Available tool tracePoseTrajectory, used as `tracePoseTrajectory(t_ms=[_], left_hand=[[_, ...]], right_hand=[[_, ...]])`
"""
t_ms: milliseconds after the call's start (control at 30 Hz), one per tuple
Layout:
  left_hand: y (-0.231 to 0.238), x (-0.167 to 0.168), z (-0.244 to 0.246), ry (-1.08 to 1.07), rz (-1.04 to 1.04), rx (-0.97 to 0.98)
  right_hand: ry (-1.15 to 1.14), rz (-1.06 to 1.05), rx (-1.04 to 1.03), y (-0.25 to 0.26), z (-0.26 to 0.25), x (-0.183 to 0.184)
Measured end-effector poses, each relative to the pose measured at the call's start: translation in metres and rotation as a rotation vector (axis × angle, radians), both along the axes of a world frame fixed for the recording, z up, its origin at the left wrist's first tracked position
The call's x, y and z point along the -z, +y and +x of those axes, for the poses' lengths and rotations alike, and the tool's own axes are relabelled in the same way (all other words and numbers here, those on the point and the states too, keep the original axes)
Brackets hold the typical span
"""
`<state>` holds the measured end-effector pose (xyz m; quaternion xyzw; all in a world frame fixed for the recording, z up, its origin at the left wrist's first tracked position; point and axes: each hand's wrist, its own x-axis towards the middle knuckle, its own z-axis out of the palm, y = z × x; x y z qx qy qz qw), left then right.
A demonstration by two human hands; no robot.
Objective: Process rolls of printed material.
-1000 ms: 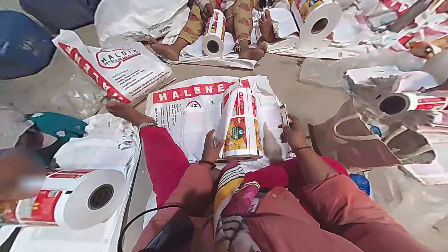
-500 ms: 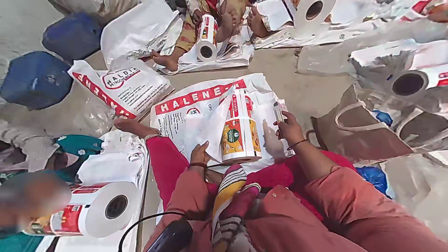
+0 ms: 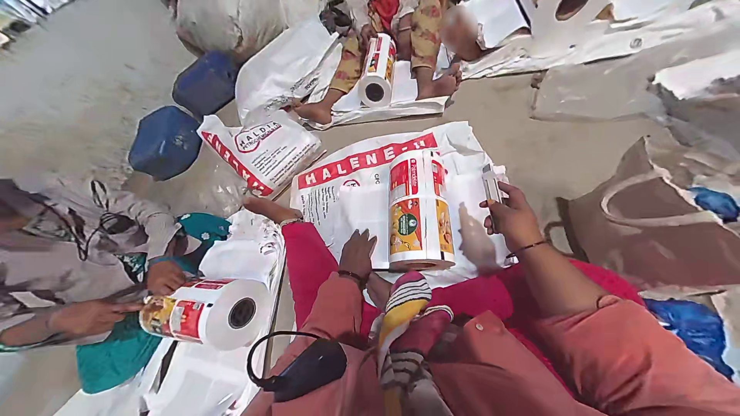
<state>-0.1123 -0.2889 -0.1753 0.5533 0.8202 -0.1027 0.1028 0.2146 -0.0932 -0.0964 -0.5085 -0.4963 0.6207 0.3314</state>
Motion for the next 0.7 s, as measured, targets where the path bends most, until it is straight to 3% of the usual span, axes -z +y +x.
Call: tracePoseTrajectory(t_ms=[67, 133, 200, 267, 333, 367, 467, 700], left_hand=[[0.003, 0.012, -0.006, -0.156, -0.337, 0.029], [0.013, 0.006, -0.014, -0.135, -0.465, 0.031], [0.030, -0.022, -0.012, -0.093, -0.385, -0.047], [0.044, -0.060, 0.008, -0.126, -0.049, -0.083], [0.054, -0.070, 0.027, -0.225, 0.330, 0.178], [0.062, -0.072, 0.035, -0.277, 0.423, 0.321], [0.076, -0.069, 0.062, -0.299, 0.407, 0.549], [0.081, -0.067, 0.057, -0.234, 0.360, 0.648]], right_hand=[[0.040, -0.023, -0.001, 0.000, 0.001, 0.000], [0.063, -0.043, -0.013, 0.004, -0.001, -0.003], [0.022, -0.069, -0.066, 0.004, 0.000, -0.003], [-0.050, -0.092, -0.140, 0.000, -0.001, -0.001], [-0.075, -0.094, -0.193, -0.003, -0.001, 0.000], [-0.070, -0.080, -0.207, -0.001, -0.002, -0.001], [-0.074, -0.049, -0.249, 0.002, -0.002, 0.000], [-0.121, -0.026, -0.296, -0.001, -0.003, 0.002]])
